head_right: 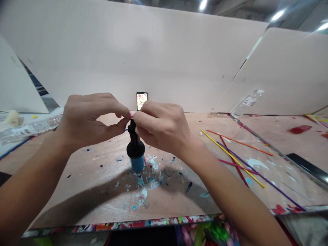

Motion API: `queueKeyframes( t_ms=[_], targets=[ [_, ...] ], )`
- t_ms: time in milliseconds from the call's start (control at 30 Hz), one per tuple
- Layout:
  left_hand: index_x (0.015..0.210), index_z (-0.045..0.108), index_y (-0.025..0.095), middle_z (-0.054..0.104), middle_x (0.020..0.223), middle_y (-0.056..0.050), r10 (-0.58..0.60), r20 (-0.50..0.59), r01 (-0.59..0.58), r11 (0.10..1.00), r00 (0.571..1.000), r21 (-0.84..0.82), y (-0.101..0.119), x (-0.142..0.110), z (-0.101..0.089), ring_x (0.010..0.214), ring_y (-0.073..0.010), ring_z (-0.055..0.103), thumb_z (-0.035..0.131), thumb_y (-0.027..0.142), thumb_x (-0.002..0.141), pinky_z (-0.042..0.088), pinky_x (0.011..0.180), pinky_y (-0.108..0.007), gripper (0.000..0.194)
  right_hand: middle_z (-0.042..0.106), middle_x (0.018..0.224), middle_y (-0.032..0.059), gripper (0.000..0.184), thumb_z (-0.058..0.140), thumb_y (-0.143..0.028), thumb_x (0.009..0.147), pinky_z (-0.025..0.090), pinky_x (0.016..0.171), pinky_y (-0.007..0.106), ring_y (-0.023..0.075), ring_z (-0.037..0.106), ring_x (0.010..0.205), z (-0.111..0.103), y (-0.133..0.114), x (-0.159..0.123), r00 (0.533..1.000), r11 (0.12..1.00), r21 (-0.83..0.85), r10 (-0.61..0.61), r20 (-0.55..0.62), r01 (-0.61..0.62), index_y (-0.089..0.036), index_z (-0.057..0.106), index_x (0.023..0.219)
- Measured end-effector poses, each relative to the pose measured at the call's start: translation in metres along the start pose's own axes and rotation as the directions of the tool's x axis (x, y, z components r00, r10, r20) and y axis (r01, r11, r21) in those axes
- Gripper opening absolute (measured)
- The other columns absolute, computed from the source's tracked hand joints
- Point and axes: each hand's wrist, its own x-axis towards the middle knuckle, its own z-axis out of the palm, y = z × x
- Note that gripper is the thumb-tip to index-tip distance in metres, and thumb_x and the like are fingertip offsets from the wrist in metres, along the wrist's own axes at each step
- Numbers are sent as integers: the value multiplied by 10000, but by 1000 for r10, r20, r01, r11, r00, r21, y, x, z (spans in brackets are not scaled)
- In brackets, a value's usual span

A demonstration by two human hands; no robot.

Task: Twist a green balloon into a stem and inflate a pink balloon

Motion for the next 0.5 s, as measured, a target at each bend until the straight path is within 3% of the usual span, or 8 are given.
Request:
queueKeyframes(
  t_ms=[133, 267, 500],
  targets=[
    [752, 657, 277, 643, 625, 28, 28, 25, -28, 1000, 999, 8, -2, 1, -2, 600, -134, 600, 540, 216, 799, 433, 552, -253, 140, 599, 706, 6, 180, 497, -350, 909, 372, 545, 294, 142, 511, 608, -1, 3, 1, 997, 1000, 15, -14, 74, 12, -282, 626, 803],
    [764, 646, 255, 636, 631, 34, 80, 45, -80, 997, 996, 1, -7, 2, -4, 576, -115, 582, 538, 202, 788, 409, 556, -230, 123, 554, 636, -17, 182, 467, -295, 920, 323, 548, 289, 128, 472, 580, -2, 6, 3, 987, 995, 22, -103, 122, 101, -273, 602, 799],
    [798, 668, 228, 655, 656, 11, 88, 210, -89, 996, 974, -5, -16, 6, -6, 604, -119, 595, 538, 267, 809, 430, 611, -226, 137, 460, 504, -35, 268, 442, -308, 929, 232, 509, 298, 123, 364, 485, -7, 6, 15, 960, 988, -22, -140, 242, 150, -255, 529, 681]
  ],
)
